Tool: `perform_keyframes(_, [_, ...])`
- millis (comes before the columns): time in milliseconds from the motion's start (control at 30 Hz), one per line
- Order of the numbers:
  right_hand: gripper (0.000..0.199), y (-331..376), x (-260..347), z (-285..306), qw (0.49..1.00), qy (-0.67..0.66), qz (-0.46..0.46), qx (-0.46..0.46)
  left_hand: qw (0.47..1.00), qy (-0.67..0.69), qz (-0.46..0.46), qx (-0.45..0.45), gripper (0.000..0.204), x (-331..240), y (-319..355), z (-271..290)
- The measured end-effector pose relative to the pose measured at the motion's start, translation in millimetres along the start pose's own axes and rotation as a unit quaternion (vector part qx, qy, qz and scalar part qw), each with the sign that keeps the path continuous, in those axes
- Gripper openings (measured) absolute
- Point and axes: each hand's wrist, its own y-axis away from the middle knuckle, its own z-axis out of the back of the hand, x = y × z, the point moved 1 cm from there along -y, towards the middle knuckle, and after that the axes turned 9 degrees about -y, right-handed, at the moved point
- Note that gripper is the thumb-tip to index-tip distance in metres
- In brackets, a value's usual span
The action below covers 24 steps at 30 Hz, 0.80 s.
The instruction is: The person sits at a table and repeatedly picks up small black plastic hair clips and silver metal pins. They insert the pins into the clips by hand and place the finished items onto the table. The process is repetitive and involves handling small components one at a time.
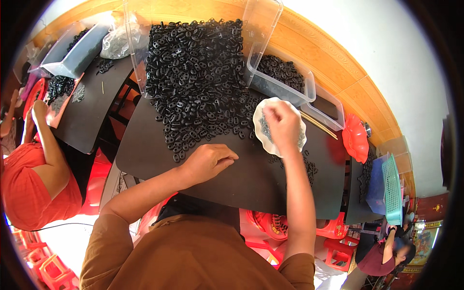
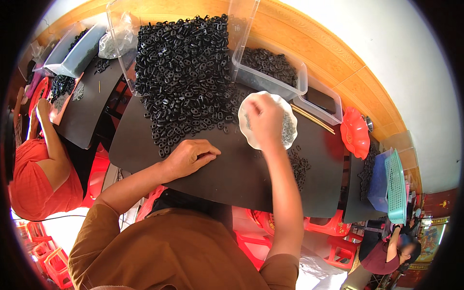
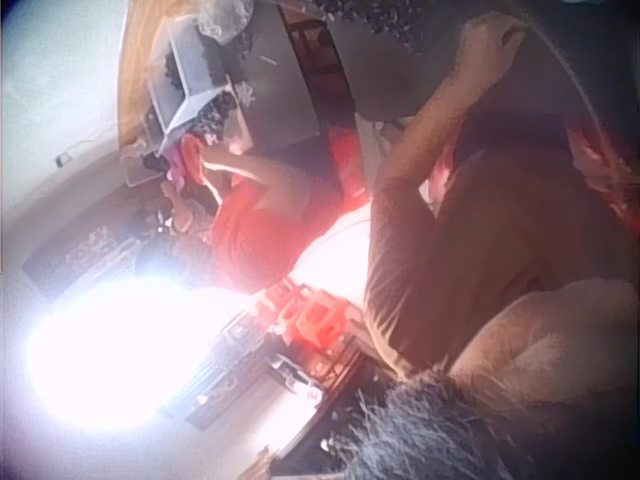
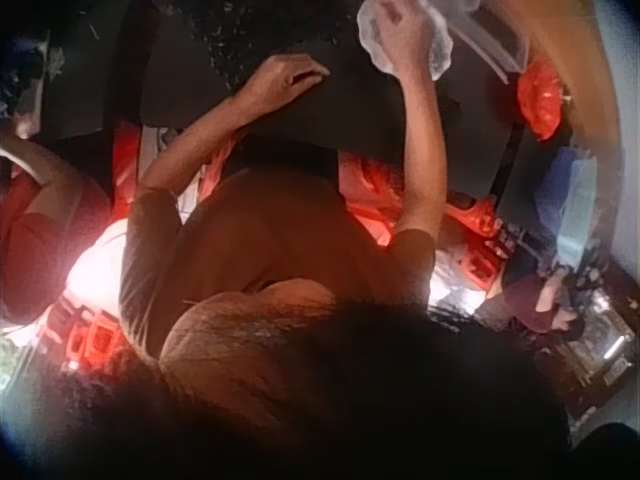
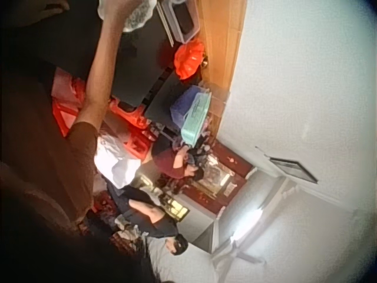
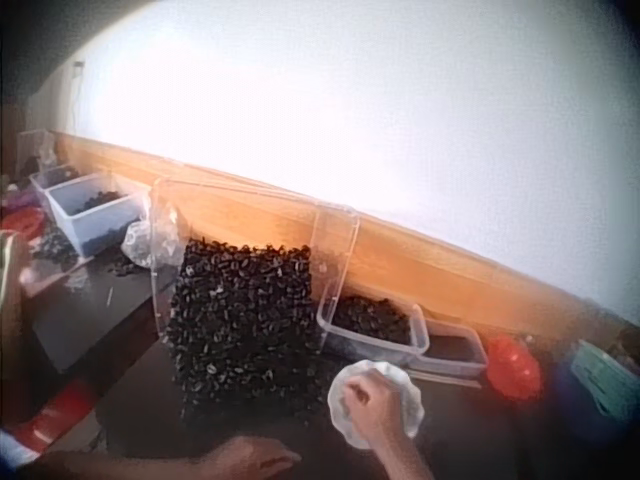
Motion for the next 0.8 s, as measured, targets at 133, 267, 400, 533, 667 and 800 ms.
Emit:
perform_keyframes(133, [0.005,32.9,11.8,-30.0,0.984,0.100,0.139,0.046,1.000,0.003,0.012,-0.014,0.014,-1.3,-0.9,-0.7])
perform_keyframes(267, [0.013,36.3,14.8,-41.4,0.963,0.156,0.206,0.077,1.000,0.010,0.023,-0.017,0.014,-3.3,-2.5,1.2])
perform_keyframes(400, [0.011,38.3,13.2,-44.5,0.955,0.179,0.213,0.104,1.000,0.006,0.018,-0.022,0.014,-2.4,-2.7,1.3])
perform_keyframes(533, [0.004,41.8,10.1,-48.4,0.954,0.178,0.223,0.092,0.999,0.011,0.008,-0.052,0.014,-5.1,-6.6,6.3])
perform_keyframes(667, [0.002,46.7,13.2,-52.0,0.954,0.186,0.223,0.076,0.994,-0.007,0.018,-0.109,0.016,-9.4,-28.3,26.5])
perform_keyframes(800, [0.005,50.8,14.0,-58.3,0.956,0.175,0.221,0.085,0.992,-0.034,-0.025,-0.116,0.013,-17.0,-74.0,40.0])
